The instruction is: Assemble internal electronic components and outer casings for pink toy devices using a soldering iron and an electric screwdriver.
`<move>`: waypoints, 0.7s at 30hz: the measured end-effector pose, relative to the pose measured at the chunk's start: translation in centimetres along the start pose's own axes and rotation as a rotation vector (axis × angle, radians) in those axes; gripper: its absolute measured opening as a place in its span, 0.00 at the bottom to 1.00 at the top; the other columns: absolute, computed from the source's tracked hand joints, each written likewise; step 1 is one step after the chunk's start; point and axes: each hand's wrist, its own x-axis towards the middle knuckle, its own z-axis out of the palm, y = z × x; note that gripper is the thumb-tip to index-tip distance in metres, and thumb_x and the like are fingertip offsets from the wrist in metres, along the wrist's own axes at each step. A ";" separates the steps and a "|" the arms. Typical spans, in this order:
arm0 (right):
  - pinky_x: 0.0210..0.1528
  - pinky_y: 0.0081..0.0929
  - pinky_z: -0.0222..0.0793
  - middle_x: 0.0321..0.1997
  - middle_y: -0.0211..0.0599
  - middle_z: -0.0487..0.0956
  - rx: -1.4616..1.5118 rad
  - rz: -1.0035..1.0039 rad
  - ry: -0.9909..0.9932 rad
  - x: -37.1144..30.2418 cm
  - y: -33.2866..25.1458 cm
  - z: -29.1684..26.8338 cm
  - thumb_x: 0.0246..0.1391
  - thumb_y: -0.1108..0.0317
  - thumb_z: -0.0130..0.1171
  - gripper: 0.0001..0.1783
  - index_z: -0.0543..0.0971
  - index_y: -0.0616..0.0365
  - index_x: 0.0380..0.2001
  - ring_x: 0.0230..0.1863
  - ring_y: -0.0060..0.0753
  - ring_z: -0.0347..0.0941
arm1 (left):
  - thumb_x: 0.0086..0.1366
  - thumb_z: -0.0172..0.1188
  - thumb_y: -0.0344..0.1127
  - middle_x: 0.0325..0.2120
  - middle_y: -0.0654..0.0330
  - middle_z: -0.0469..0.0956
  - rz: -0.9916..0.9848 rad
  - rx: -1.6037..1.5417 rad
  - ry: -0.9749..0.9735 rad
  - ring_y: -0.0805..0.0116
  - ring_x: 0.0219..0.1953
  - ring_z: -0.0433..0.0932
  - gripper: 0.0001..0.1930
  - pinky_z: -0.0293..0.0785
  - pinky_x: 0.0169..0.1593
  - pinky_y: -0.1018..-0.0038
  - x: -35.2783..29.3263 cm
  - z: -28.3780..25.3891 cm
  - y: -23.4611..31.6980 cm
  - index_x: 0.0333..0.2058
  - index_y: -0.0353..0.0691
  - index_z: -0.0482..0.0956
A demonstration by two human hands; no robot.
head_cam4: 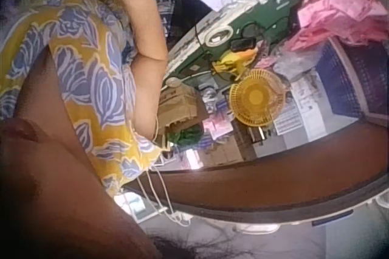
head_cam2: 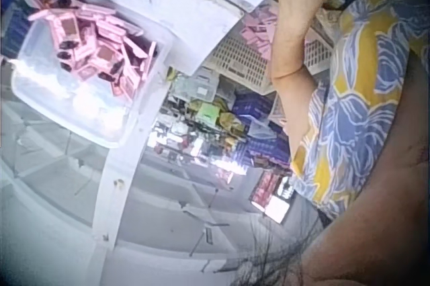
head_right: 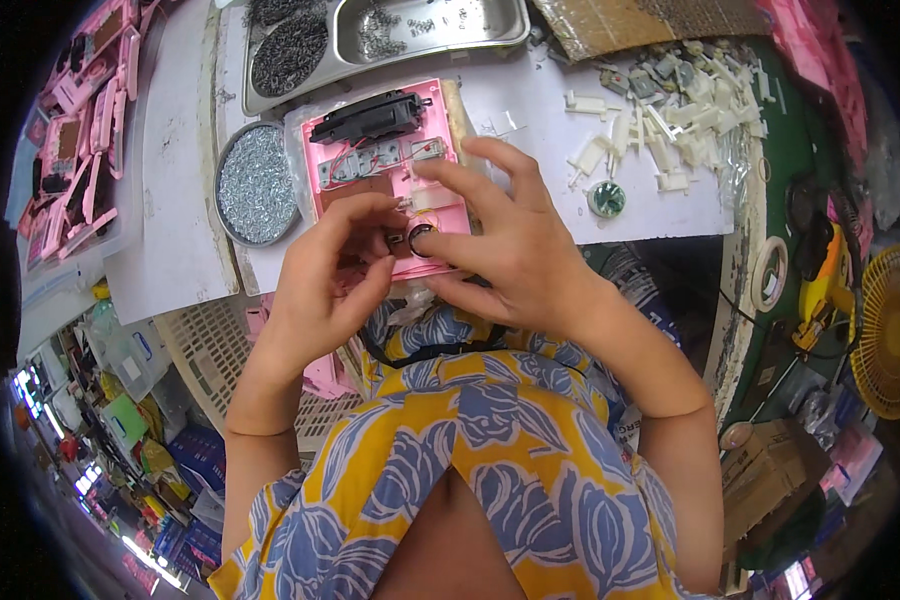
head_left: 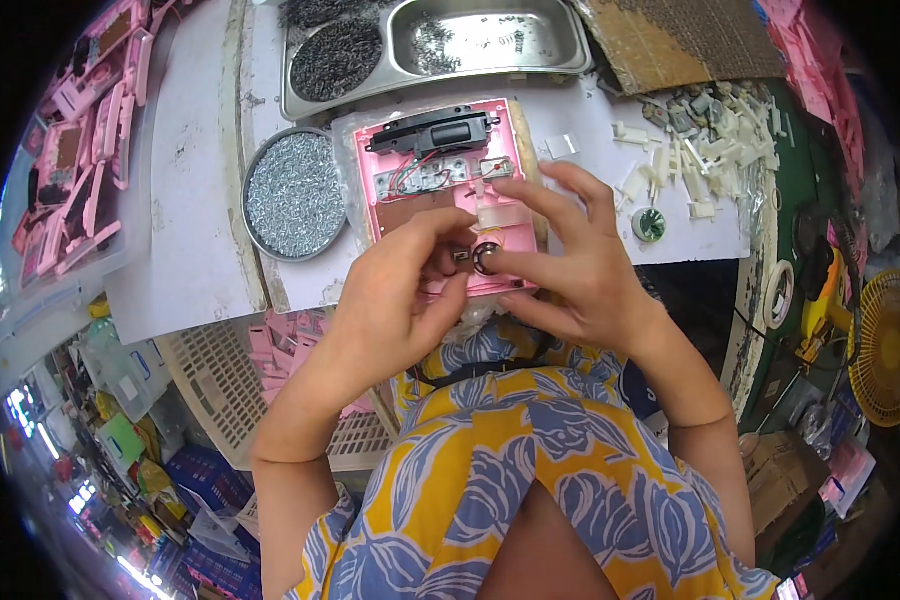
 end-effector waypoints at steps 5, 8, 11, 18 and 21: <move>0.73 0.52 0.43 0.71 0.52 0.66 -0.094 0.225 0.023 -0.3 -1.7 1.3 0.47 0.60 0.71 0.17 0.85 0.51 0.41 0.73 0.65 0.47 | 0.55 0.64 0.21 0.40 0.55 0.78 0.273 0.251 0.163 0.60 0.36 0.78 0.17 0.76 0.39 0.68 0.9 -0.6 -1.2 0.44 0.37 0.80; 0.71 0.57 0.49 0.71 0.52 0.65 -0.121 0.257 0.046 -0.8 -2.6 1.8 0.46 0.61 0.71 0.19 0.84 0.57 0.41 0.70 0.70 0.50 | 0.53 0.67 0.24 0.45 0.55 0.75 0.462 0.502 0.215 0.58 0.43 0.76 0.16 0.74 0.44 0.65 3.6 0.2 -1.2 0.42 0.41 0.82; 0.65 0.53 0.60 0.63 0.49 0.74 -0.093 0.189 0.101 -0.5 -1.5 0.8 0.48 0.64 0.69 0.16 0.83 0.59 0.39 0.65 0.62 0.61 | 0.47 0.72 0.34 0.47 0.57 0.74 0.525 0.705 0.179 0.53 0.49 0.73 0.17 0.67 0.51 0.58 6.2 0.2 -1.9 0.39 0.47 0.83; 0.34 0.38 0.72 0.27 0.39 0.81 -0.037 0.319 0.149 4.7 1.6 0.1 0.52 0.63 0.66 0.10 0.80 0.59 0.25 0.31 0.45 0.77 | 0.47 0.72 0.33 0.48 0.57 0.76 0.523 0.756 0.171 0.55 0.48 0.74 0.13 0.66 0.52 0.59 6.4 -2.8 -3.1 0.35 0.47 0.86; 0.30 0.42 0.75 0.24 0.41 0.80 -0.267 0.325 0.036 6.2 1.6 0.6 0.49 0.58 0.65 0.15 0.79 0.59 0.21 0.28 0.46 0.79 | 0.48 0.71 0.33 0.49 0.58 0.76 0.526 0.731 0.209 0.55 0.48 0.73 0.13 0.66 0.52 0.60 5.9 -2.4 -3.9 0.35 0.47 0.87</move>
